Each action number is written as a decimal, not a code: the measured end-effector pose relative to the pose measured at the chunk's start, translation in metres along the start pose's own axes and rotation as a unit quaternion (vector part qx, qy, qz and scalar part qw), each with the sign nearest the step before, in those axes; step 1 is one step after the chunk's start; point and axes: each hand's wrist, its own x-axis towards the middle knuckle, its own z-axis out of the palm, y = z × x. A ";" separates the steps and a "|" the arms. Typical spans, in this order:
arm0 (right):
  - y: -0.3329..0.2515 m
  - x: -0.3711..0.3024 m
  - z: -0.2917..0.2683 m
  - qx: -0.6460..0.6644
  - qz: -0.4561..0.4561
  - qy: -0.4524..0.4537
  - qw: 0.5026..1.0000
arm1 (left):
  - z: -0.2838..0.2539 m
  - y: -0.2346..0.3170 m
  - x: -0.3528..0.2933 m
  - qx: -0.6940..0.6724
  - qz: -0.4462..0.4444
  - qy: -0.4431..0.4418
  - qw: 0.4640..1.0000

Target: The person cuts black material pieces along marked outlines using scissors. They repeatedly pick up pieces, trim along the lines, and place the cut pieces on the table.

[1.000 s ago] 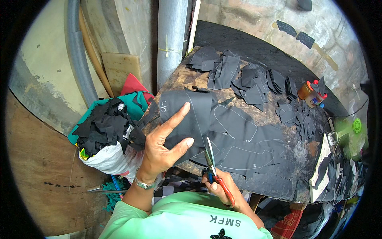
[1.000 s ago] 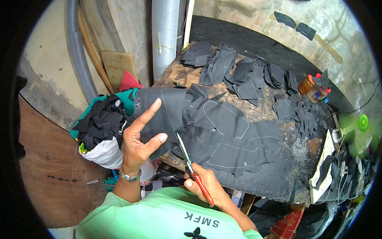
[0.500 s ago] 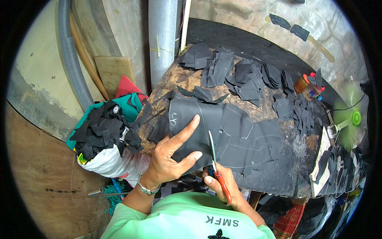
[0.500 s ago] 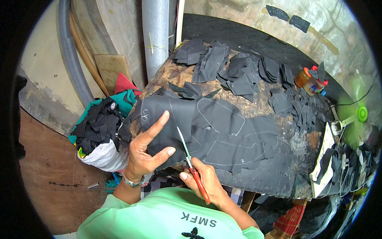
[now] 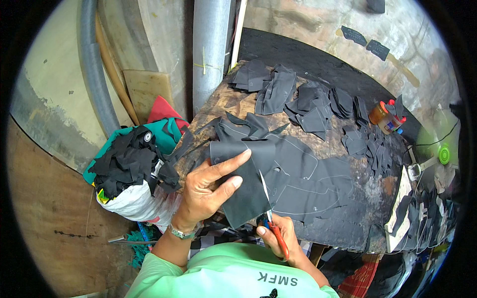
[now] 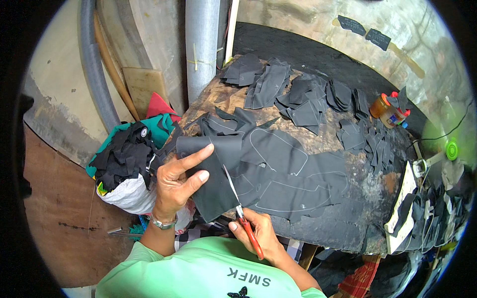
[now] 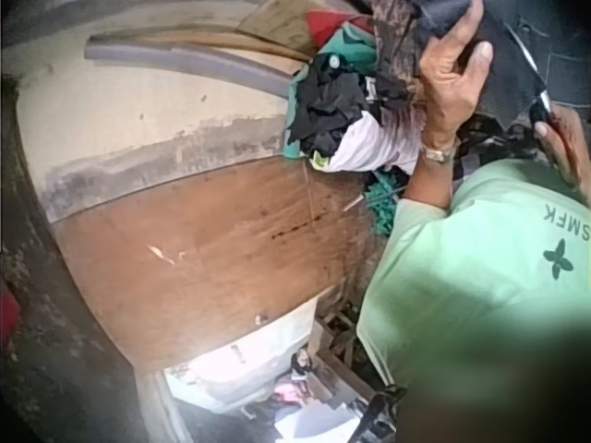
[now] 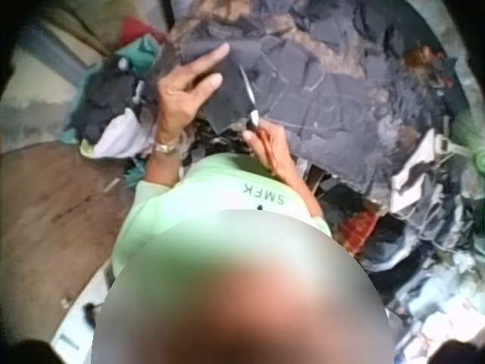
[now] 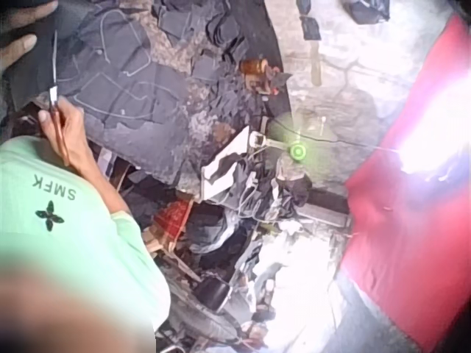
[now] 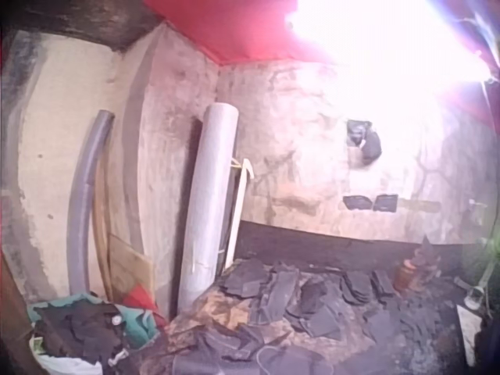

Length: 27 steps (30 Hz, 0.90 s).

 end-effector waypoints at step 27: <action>-0.001 -0.002 -0.008 -0.011 0.025 -0.032 0.999 | -0.012 -0.002 0.006 -0.041 0.006 -0.019 0.999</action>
